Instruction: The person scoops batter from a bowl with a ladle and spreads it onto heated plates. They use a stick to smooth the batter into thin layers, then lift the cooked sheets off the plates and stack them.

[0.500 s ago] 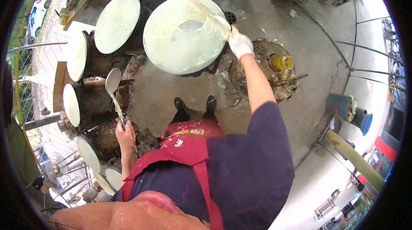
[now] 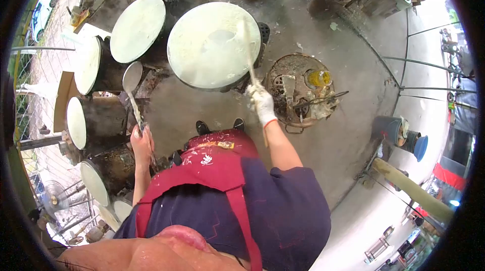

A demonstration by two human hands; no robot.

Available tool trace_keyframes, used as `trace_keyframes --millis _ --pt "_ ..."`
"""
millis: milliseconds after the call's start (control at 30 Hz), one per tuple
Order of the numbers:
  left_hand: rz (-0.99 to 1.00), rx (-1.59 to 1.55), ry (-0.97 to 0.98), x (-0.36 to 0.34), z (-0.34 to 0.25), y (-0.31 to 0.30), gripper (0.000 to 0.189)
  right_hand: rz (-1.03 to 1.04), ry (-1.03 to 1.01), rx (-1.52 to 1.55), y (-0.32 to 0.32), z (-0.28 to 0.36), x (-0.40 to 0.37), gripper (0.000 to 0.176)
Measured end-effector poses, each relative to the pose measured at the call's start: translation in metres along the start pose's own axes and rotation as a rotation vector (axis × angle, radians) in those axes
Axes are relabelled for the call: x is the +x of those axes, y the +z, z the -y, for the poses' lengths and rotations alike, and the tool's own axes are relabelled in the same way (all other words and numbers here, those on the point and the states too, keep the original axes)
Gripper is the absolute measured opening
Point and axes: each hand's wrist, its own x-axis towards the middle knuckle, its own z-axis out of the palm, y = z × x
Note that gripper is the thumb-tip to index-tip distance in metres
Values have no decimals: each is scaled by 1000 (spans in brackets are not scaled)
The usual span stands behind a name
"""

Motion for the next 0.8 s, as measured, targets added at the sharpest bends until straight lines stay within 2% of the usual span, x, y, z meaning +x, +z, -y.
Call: trace_keyframes --millis 33,100,133,200,267,367,467,500,533,600,667,700,800 --pt "35 98 65 1 -6 3 13 30 8 -44 13 8 -11 45" --pt "59 52 52 0 -12 10 13 78 39 -71 9 18 -12 42" --pt "69 32 52 0 -15 11 13 22 -103 -138 11 28 -11 41" --pt "55 6 52 -1 -14 14 12 -100 -27 -128 -16 38 2 37" --pt "32 2 45 -3 -11 15 12 6 -8 -102 -19 21 10 37" --pt "14 41 39 -4 -3 14 12 100 41 -235 6 19 -1 38" --pt "0 49 11 -8 1 7 13 79 3 -326 13 52 -11 37" --pt "-16 53 2 -9 -1 4 13 91 -116 -256 4 53 -1 38" --pt "-31 54 -7 -10 -1 3 13 49 -60 -140 -7 54 11 38" --pt "-34 58 -18 -10 0 0 12 53 -51 -320 -10 43 18 45" --pt "-16 57 -7 0 0 0 12 200 -27 -207 -1 24 18 42" --pt "5 53 -13 6 -3 2 12 236 -98 -197 -10 1 33 41" --pt "102 64 7 45 -15 18 14 225 12 -147 10 52 -1 45"
